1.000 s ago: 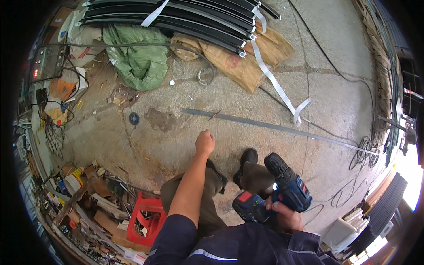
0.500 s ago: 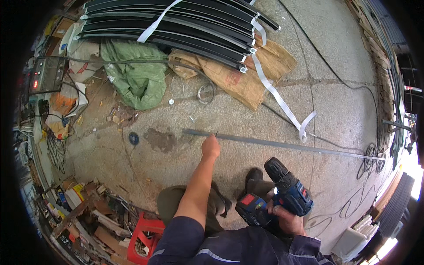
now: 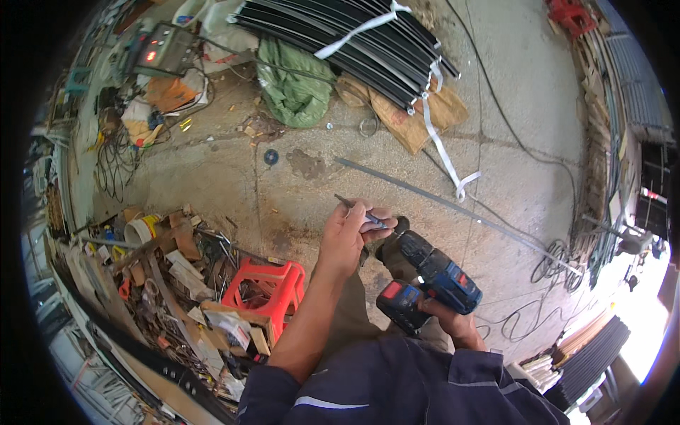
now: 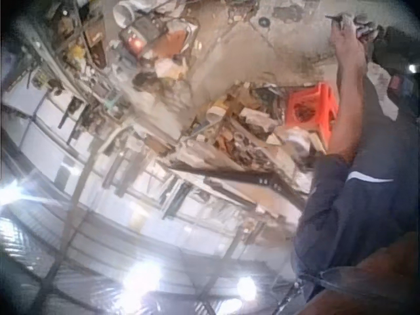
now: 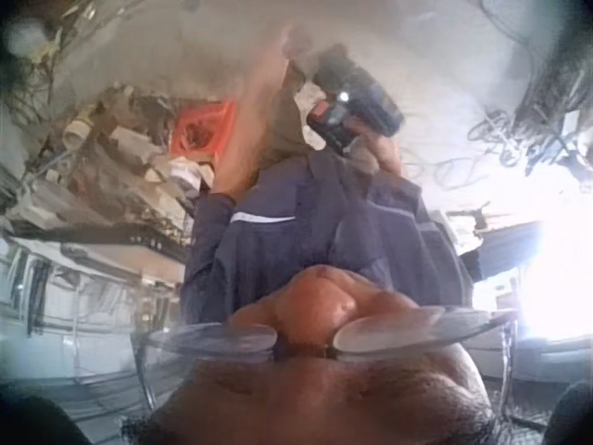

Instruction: The person uses a cordless drill to drive screws into a wooden tabletop, attaching a black edge strip along the perimeter. They repeatedly position the strip, insert screws, and fasten them while moving around the table in a workshop.

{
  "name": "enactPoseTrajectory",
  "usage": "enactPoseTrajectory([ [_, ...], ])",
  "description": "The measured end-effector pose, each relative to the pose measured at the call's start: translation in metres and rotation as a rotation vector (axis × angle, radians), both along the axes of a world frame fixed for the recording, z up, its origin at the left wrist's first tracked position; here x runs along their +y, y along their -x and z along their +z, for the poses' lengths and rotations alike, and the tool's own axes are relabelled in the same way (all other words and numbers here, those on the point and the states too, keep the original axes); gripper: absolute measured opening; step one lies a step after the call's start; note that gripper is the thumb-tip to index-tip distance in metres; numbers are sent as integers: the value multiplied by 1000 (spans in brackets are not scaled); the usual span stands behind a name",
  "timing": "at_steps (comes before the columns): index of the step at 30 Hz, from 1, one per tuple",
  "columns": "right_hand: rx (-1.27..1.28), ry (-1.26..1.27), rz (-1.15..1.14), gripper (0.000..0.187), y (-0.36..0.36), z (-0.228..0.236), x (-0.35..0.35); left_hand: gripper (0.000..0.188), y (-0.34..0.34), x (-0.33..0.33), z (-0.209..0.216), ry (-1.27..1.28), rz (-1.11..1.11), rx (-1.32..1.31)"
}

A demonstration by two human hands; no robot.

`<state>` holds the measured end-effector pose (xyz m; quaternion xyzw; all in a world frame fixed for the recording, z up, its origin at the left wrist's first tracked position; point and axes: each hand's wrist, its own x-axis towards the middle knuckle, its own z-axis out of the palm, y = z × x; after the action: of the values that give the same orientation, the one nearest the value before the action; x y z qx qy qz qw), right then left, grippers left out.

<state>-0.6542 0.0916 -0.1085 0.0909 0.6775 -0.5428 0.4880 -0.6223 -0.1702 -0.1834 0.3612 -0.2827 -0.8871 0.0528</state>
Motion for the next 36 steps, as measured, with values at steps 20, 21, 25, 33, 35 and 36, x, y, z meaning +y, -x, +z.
enactPoseTrajectory([
  [20, 299, 275, 558, 32, -69, 207, -34, 27, -166, 35, 280, 134, 476, 233],
  [21, 312, 258, 585, 32, -73, 215, -31, 27, -173, 47, 288, 133, 501, 234],
  [25, 450, 348, 758, 37, -80, 227, -12, 26, -196, 95, 316, 104, 603, 252],
  [33, 666, 420, 924, 46, -114, 232, 16, 27, -211, 149, 327, -110, 853, 428],
  [35, 740, 465, 1021, 39, -119, 226, 14, 27, -222, 158, 346, -55, 911, 338],
  [36, 849, 489, 1063, 37, -123, 230, 13, 27, -228, 162, 349, -58, 919, 335],
])
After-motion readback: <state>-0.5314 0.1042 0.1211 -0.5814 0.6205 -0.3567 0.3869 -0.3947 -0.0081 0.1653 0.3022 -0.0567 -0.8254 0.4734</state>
